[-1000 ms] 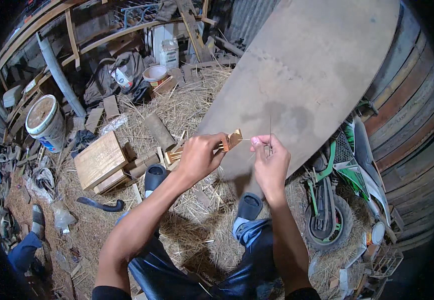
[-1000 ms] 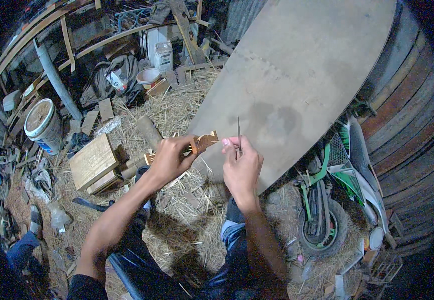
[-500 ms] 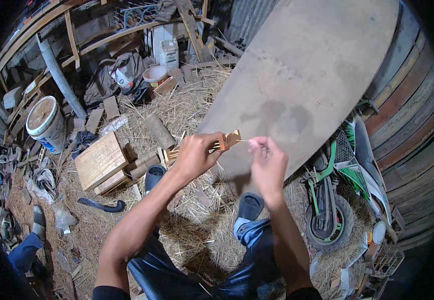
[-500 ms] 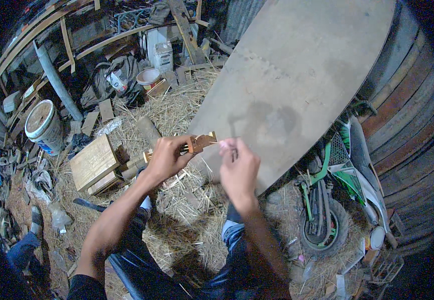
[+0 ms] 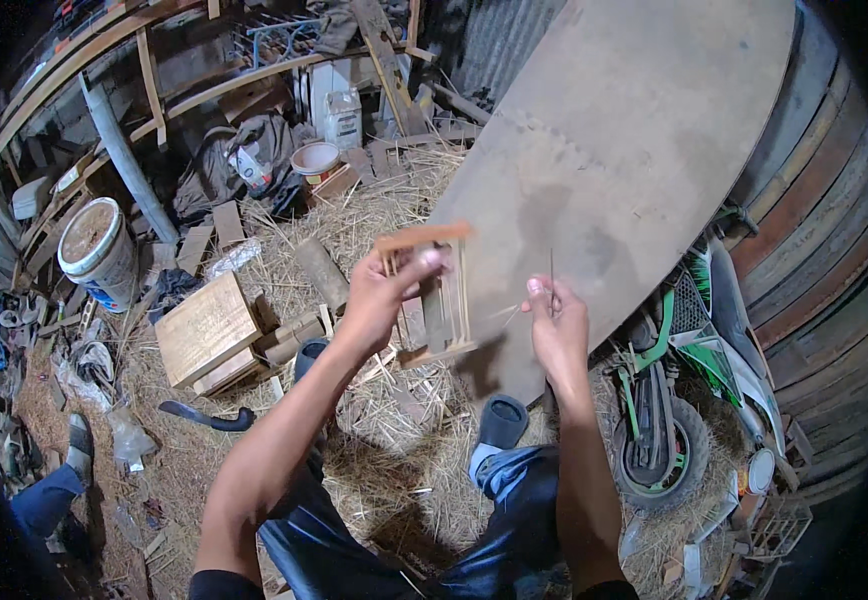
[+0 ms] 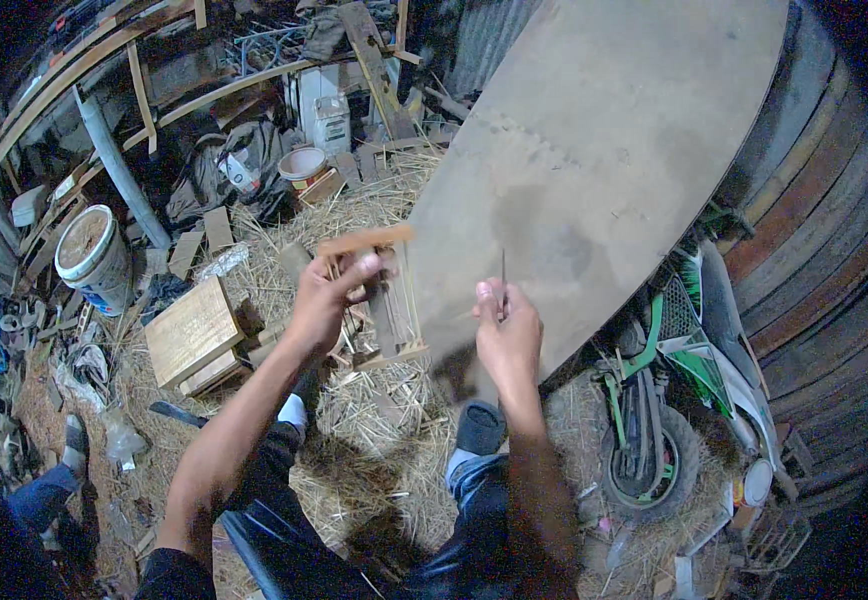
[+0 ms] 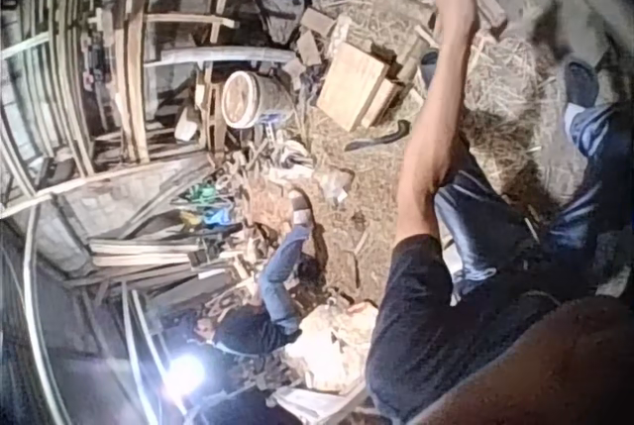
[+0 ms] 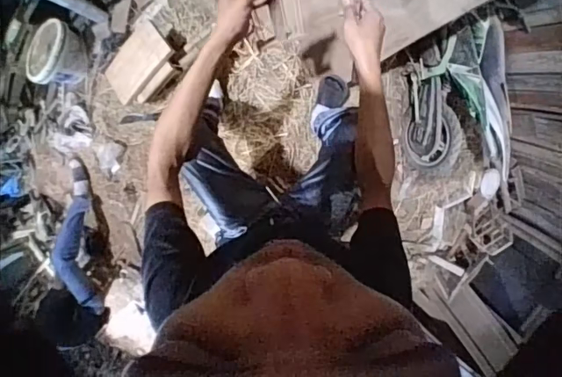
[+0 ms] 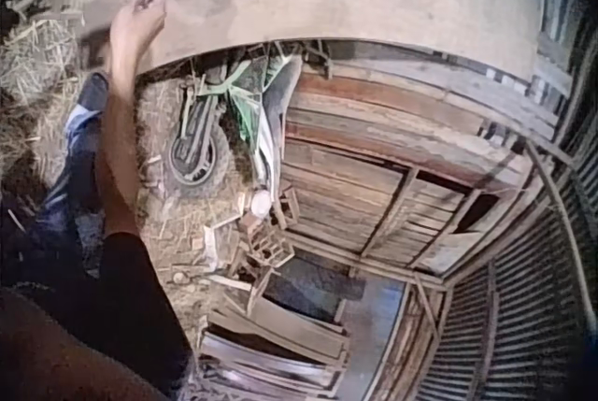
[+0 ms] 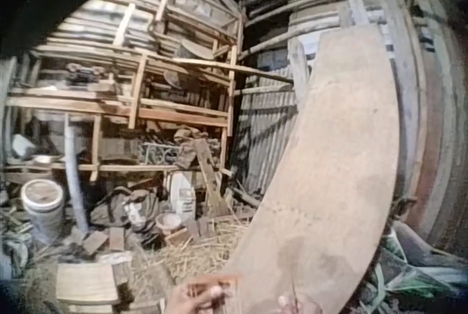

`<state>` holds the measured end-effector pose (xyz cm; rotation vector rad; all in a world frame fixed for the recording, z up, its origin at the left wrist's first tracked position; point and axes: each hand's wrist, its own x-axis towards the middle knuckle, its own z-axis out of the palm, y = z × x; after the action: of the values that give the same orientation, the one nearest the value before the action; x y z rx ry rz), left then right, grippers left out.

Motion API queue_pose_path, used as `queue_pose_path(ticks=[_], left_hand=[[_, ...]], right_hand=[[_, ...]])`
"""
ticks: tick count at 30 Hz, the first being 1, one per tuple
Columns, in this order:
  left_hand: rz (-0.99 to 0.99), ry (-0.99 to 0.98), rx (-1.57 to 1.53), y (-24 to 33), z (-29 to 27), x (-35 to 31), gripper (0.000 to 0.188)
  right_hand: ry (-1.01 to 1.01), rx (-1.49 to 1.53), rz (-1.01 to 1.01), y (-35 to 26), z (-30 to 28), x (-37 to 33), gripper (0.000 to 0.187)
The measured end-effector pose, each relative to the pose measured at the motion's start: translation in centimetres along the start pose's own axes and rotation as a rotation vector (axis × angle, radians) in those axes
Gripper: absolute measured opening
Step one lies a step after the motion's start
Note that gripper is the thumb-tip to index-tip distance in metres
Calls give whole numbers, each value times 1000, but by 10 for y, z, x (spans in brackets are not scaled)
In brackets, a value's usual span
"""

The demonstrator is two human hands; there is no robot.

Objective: The person assembles a small wooden frame by inserting thin sticks into pre-drilled holes using a small knife to trim the sticks to size.

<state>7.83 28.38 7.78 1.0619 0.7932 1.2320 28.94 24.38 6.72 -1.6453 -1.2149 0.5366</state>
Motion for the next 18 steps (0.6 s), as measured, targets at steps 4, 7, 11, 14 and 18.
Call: queue_pose_path(ticks=[4, 7, 11, 14, 18], left_hand=[[-51, 105, -205, 5, -13, 6, 32], [-60, 51, -366, -5, -27, 13, 39], [-60, 110, -549, -8, -33, 18, 42], [-33, 171, -584, -7, -29, 15, 45], [-64, 146, -597, -9, -30, 14, 44]], right_hand=[[-275, 192, 7, -8, 1, -10, 28], [-392, 264, 94, -16, 8, -18, 30], [-398, 360, 95, -28, 10, -25, 34], [-461, 435, 150, -28, 12, -26, 37], [-545, 573, 263, -40, 9, -29, 37]])
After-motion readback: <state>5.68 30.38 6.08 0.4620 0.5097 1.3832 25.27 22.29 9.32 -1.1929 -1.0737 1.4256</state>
